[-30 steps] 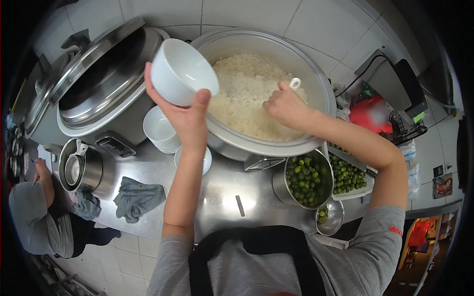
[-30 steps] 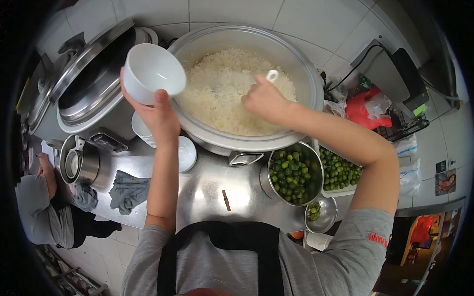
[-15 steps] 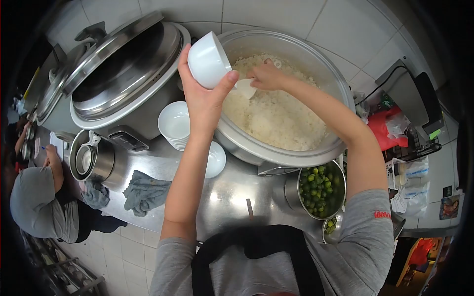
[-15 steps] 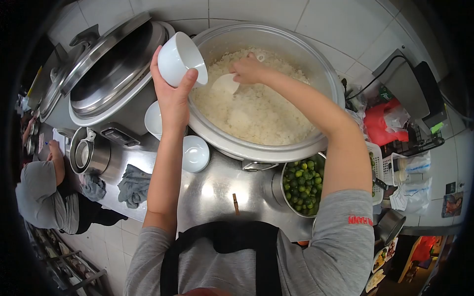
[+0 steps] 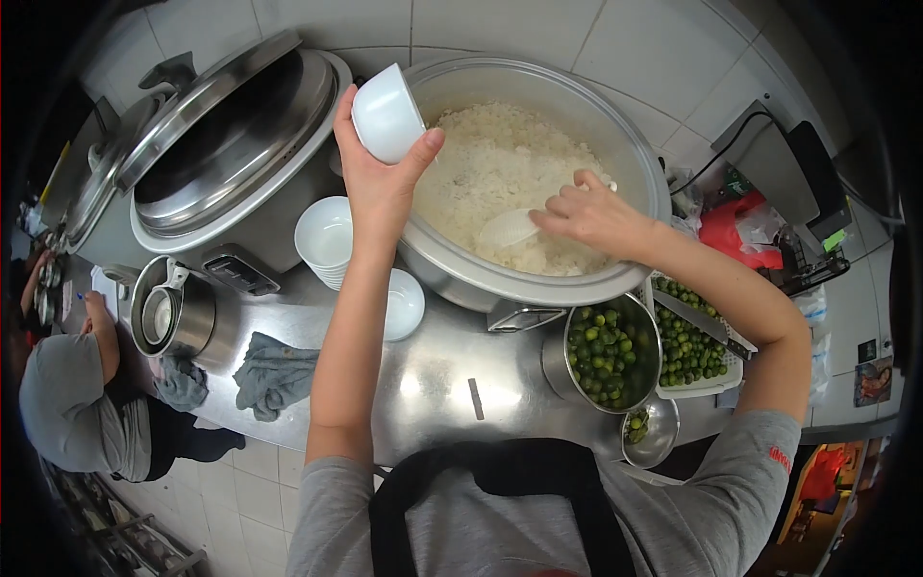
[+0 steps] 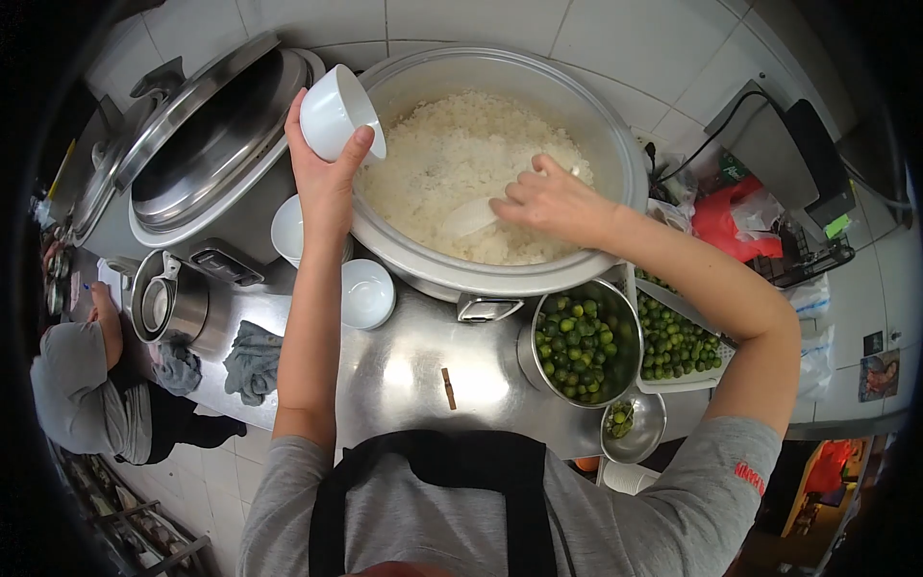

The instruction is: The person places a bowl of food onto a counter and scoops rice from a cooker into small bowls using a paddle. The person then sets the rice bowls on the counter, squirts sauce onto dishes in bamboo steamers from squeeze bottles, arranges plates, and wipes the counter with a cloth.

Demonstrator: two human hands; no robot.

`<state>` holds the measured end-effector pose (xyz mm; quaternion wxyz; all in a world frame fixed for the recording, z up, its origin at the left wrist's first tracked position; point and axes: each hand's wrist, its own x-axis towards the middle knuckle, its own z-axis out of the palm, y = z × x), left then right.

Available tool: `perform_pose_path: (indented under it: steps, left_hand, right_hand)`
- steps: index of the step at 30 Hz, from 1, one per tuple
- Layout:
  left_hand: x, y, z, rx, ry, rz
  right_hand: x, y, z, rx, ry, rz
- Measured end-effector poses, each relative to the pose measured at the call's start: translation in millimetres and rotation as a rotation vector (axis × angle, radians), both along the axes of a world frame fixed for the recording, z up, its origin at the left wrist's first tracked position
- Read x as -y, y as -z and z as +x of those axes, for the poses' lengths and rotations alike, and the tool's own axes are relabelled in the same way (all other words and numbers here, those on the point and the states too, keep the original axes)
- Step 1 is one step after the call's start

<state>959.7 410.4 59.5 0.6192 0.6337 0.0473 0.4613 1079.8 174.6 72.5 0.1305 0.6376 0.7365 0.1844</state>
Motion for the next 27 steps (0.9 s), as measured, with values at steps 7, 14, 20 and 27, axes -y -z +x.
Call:
perform_pose_path:
  steps: [7, 14, 20, 27]
  left_hand:
    - [0.2, -3.1, -0.5, -0.027, 0.028, 0.029]
    - [-2.4, -1.1, 1.0, -0.034, 0.011, 0.057]
    - [-2.4, -1.8, 0.9, -0.054, 0.028, 0.083]
    - [-3.3, -5.9, 7.3, -0.121, 0.344, -0.323]
  right_hand:
    - [-17.9, 41.4, 69.4, -0.536, 0.614, 0.041]
    - [-21.7, 39.9, 50.7, -1.176, 0.593, -0.303]
    - [0.7, 12.3, 8.6, -1.387, 0.652, -0.288]
    - [20.8, -7.6, 19.4, -1.539, 0.739, -0.368]
